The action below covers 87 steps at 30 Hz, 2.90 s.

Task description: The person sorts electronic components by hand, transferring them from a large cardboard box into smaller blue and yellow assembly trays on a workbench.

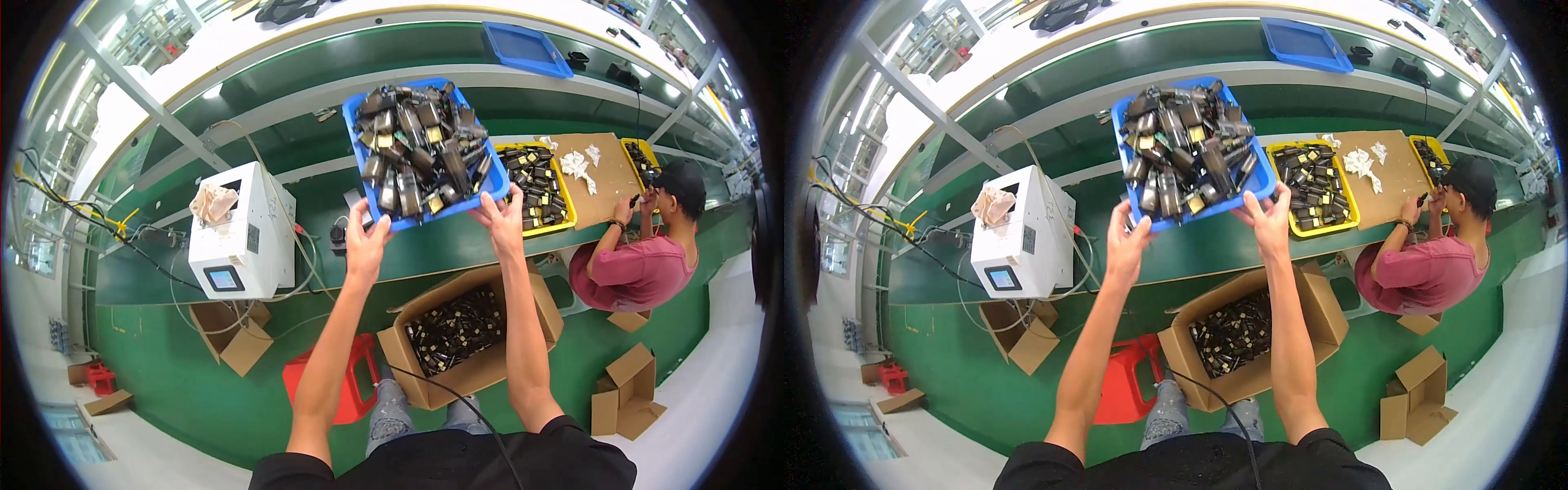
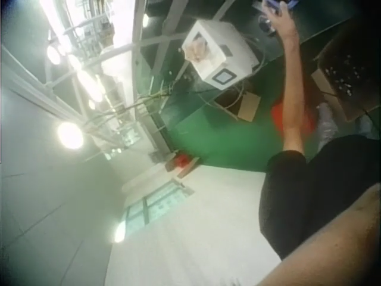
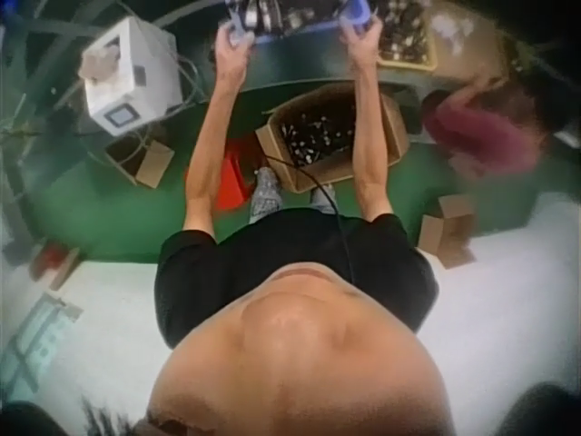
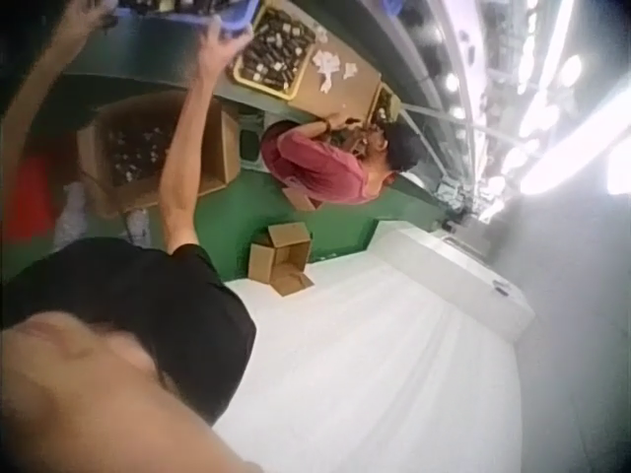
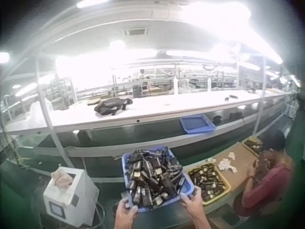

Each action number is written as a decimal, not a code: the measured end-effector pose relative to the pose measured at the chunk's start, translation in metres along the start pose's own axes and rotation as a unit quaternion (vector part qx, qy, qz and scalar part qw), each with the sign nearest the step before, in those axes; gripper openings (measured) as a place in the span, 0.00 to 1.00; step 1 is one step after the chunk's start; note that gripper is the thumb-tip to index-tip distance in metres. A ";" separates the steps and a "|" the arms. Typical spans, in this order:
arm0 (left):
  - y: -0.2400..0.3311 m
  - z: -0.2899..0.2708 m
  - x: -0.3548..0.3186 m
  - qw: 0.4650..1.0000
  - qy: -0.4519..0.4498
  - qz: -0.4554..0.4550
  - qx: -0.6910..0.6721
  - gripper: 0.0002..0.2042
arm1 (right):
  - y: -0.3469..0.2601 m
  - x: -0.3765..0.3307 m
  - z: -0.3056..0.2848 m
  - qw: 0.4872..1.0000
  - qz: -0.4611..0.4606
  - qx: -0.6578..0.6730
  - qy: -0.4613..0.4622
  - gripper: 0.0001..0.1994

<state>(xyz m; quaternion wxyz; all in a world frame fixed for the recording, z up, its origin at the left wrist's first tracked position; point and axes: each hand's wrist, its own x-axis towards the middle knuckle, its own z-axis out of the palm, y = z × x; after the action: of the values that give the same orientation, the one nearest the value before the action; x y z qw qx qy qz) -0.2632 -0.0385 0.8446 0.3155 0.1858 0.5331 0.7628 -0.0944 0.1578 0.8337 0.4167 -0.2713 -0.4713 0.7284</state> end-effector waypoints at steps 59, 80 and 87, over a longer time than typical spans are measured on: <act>-0.252 0.032 0.188 0.669 -0.111 0.096 0.729 0.33 | -0.052 0.435 -0.048 0.624 -0.254 -0.718 0.178 0.25; -0.267 0.024 0.174 0.678 -0.069 0.187 0.707 0.32 | -0.101 -0.075 -0.049 0.714 -0.227 -0.662 -0.003 0.19; -0.236 -0.051 0.222 0.903 -0.082 0.090 0.412 0.29 | 0.004 -0.147 -0.063 0.761 -0.173 -0.618 -0.099 0.18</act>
<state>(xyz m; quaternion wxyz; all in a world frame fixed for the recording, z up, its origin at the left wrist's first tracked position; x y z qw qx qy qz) -0.3903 0.1313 0.5946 0.1837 0.4085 0.7532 0.4817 0.0286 0.0588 0.8044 0.2288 -0.3104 -0.8966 0.2176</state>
